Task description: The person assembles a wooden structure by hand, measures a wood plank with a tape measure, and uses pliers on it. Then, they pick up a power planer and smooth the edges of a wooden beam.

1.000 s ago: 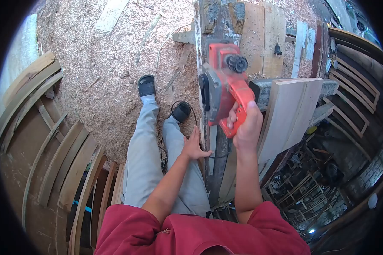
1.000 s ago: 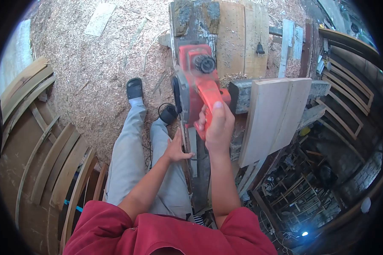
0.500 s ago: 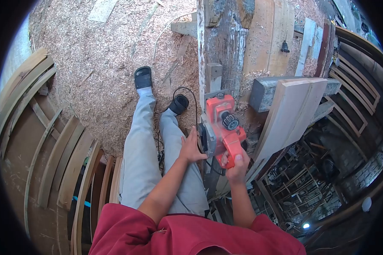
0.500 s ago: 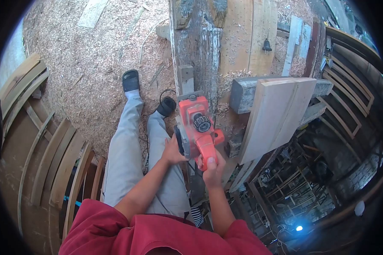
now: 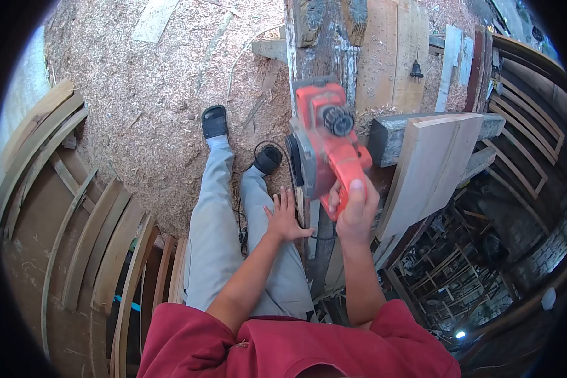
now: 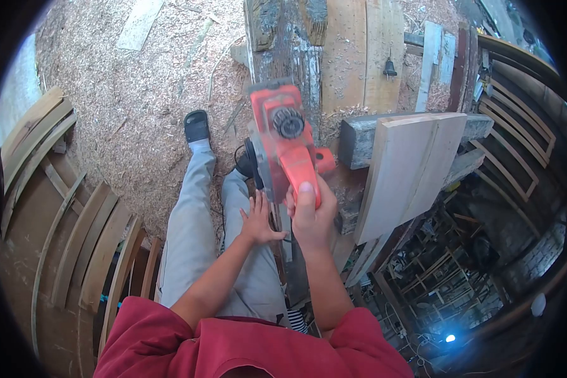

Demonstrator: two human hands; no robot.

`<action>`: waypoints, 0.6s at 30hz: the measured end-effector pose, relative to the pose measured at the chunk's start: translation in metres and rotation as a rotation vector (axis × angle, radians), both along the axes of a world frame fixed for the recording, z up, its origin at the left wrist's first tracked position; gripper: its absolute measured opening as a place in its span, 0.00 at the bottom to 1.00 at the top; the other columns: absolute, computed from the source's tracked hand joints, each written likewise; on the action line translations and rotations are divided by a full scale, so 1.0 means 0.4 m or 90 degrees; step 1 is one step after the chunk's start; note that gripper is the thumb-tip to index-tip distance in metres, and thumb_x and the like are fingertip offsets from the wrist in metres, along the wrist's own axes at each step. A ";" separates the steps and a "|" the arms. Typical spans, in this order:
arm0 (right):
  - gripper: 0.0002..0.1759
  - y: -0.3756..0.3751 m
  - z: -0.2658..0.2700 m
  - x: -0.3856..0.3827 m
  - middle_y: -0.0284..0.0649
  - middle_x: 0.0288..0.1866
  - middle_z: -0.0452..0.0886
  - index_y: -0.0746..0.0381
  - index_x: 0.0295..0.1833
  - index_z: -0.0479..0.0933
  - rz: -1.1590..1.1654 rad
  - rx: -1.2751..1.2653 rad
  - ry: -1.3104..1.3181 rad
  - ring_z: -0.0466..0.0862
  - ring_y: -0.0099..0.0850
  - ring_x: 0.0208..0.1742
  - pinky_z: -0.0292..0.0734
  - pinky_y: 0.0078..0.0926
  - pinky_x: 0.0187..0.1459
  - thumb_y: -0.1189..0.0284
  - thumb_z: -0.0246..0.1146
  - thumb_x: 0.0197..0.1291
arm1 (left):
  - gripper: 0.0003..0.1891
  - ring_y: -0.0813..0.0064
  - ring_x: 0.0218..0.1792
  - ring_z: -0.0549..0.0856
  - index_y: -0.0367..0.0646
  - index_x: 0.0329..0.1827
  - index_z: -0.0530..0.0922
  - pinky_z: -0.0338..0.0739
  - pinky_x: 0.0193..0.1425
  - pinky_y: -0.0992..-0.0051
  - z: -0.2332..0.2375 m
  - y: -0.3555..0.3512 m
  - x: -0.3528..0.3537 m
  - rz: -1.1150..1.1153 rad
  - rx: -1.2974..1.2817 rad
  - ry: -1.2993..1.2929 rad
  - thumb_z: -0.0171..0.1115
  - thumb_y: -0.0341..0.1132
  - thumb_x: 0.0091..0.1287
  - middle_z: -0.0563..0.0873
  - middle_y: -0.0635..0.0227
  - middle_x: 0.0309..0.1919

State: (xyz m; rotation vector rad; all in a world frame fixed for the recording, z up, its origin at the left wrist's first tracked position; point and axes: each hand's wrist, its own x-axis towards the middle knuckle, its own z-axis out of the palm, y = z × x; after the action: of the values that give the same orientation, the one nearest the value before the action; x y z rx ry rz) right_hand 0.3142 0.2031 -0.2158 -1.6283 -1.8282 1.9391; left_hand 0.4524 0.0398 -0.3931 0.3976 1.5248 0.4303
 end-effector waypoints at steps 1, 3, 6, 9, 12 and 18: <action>0.20 0.003 -0.004 -0.017 0.34 0.29 0.76 0.69 0.49 0.78 0.000 0.008 0.005 0.73 0.18 0.24 0.68 0.20 0.26 0.60 0.54 0.78 | 0.86 0.40 0.87 0.40 0.40 0.89 0.31 0.41 0.79 0.22 -0.001 -0.001 0.000 -0.007 -0.003 -0.004 0.73 0.81 0.38 0.34 0.50 0.89; 0.21 0.008 -0.011 -0.040 0.33 0.28 0.75 0.69 0.49 0.78 -0.013 0.001 0.020 0.73 0.18 0.24 0.68 0.20 0.25 0.58 0.55 0.78 | 0.86 0.40 0.87 0.39 0.40 0.89 0.30 0.41 0.79 0.21 -0.004 0.002 -0.004 -0.019 -0.008 -0.009 0.73 0.81 0.37 0.32 0.49 0.89; 0.21 0.010 -0.014 -0.082 0.33 0.29 0.74 0.69 0.49 0.78 -0.031 -0.002 0.050 0.72 0.19 0.24 0.68 0.20 0.25 0.58 0.55 0.79 | 0.86 0.39 0.87 0.39 0.41 0.89 0.30 0.42 0.79 0.22 -0.004 0.002 -0.007 -0.027 -0.031 -0.041 0.74 0.81 0.37 0.32 0.49 0.89; 0.22 0.023 -0.013 -0.079 0.34 0.30 0.75 0.69 0.49 0.78 -0.036 -0.012 0.072 0.72 0.20 0.24 0.68 0.21 0.25 0.57 0.54 0.79 | 0.86 0.38 0.87 0.40 0.39 0.88 0.31 0.43 0.79 0.23 -0.001 0.002 0.005 -0.004 -0.041 -0.069 0.75 0.80 0.38 0.32 0.48 0.88; 0.26 0.044 -0.003 -0.042 0.37 0.32 0.76 0.69 0.51 0.78 -0.062 -0.024 0.104 0.74 0.21 0.25 0.69 0.22 0.25 0.54 0.51 0.79 | 0.86 0.38 0.87 0.44 0.37 0.88 0.32 0.44 0.81 0.25 -0.014 -0.002 0.007 0.041 -0.013 -0.075 0.78 0.77 0.39 0.36 0.44 0.88; 0.30 0.045 0.066 0.102 0.37 0.30 0.75 0.70 0.55 0.78 -0.036 -0.008 0.056 0.74 0.21 0.24 0.68 0.21 0.25 0.50 0.51 0.77 | 0.83 0.45 0.87 0.52 0.34 0.88 0.34 0.49 0.82 0.31 -0.037 0.025 -0.101 0.293 0.165 0.017 0.82 0.70 0.41 0.46 0.41 0.87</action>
State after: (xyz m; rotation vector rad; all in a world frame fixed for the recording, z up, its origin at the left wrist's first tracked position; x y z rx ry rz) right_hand 0.3551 0.2212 -0.1894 -1.5539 -1.7226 1.9698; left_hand 0.4119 0.0497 -0.4081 0.2482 1.5891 0.9928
